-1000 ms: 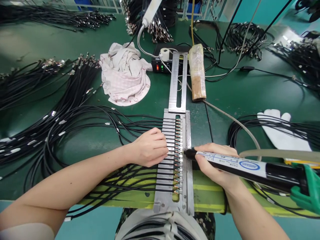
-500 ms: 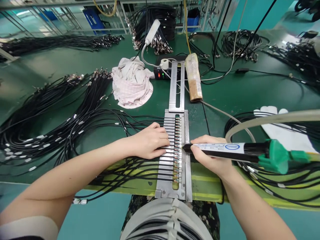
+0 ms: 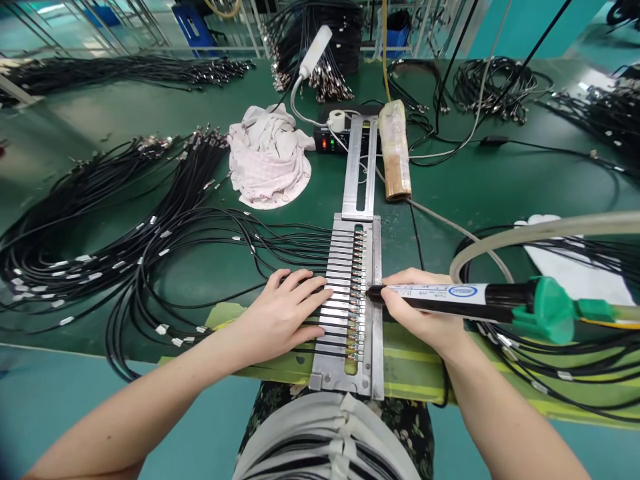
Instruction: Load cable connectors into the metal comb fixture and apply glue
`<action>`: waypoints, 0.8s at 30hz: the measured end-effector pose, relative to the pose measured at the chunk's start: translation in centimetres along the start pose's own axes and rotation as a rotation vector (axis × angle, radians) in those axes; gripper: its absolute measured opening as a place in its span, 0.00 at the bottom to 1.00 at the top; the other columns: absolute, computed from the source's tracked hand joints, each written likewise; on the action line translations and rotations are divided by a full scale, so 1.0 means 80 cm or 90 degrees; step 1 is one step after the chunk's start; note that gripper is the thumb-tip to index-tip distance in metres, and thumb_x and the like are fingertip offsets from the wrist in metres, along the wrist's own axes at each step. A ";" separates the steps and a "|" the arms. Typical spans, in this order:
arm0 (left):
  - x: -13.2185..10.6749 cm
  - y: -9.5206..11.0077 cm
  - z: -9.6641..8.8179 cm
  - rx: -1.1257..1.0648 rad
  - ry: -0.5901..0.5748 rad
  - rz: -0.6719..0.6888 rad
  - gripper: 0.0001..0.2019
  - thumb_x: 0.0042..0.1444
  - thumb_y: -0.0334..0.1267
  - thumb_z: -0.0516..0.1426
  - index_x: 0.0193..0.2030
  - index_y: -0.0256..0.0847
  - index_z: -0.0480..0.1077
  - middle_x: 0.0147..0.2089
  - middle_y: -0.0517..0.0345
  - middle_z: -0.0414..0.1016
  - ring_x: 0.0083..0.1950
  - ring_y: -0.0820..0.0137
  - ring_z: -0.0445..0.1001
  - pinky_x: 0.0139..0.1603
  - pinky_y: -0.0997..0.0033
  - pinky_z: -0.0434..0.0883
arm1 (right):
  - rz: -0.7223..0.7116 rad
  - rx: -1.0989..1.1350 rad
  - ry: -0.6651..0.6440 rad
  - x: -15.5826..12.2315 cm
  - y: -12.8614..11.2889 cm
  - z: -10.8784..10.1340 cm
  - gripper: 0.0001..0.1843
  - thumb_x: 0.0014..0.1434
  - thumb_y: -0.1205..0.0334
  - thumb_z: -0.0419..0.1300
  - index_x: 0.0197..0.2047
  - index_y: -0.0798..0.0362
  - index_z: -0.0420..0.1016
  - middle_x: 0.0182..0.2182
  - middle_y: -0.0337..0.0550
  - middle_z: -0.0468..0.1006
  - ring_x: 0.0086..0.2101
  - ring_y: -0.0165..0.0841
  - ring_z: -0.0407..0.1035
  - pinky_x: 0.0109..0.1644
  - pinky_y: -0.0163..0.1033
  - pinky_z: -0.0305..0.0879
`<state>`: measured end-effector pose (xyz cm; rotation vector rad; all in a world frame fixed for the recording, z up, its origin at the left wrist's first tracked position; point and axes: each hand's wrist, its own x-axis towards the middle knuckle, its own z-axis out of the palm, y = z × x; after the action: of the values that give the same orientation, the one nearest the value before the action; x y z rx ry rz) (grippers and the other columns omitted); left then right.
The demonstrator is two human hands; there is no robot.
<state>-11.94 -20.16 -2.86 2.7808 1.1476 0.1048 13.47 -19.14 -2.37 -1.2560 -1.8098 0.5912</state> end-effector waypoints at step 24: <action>0.001 -0.009 0.016 -0.062 0.035 0.000 0.16 0.60 0.43 0.54 0.52 0.40 0.65 0.57 0.49 0.65 0.59 0.56 0.58 0.58 0.49 0.54 | 0.054 0.013 -0.003 -0.003 -0.012 0.000 0.02 0.49 0.65 0.61 0.27 0.48 0.76 0.24 0.37 0.78 0.21 0.29 0.69 0.22 0.33 0.64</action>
<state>-12.22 -19.75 -4.24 2.7083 1.1242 0.2322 12.96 -19.75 -1.73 -1.3239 -1.7575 0.6588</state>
